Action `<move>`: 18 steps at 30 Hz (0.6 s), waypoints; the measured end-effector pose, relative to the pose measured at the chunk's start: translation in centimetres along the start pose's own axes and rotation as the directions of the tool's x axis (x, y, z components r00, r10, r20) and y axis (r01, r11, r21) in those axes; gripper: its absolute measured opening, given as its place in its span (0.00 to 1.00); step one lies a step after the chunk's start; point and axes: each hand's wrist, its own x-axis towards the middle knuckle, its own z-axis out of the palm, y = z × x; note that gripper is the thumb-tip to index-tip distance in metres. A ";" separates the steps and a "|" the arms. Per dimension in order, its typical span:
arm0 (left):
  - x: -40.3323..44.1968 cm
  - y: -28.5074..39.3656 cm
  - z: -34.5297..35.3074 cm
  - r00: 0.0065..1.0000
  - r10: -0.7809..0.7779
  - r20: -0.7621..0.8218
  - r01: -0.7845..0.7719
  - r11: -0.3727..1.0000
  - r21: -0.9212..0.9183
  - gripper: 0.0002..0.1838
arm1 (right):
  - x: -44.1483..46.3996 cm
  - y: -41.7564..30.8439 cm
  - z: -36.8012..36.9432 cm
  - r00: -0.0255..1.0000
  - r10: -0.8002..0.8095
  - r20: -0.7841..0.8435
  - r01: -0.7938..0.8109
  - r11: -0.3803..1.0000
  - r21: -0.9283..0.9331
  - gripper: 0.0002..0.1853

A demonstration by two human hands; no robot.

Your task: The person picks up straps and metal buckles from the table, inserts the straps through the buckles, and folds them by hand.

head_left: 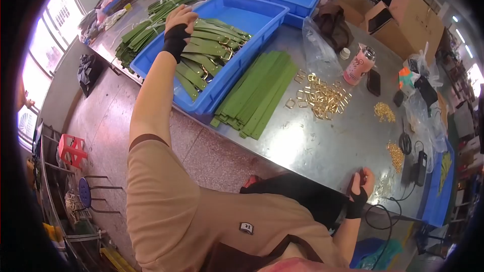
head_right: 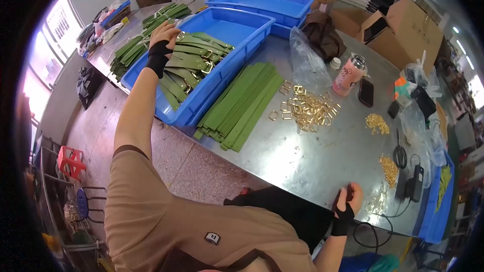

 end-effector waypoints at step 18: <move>-0.4 11.5 -11.4 0.783 -0.218 0.583 0.619 0.166 -0.768 0.16 | 0.2 0.5 1.3 0.992 -0.127 -0.026 0.125 0.990 -0.068 0.16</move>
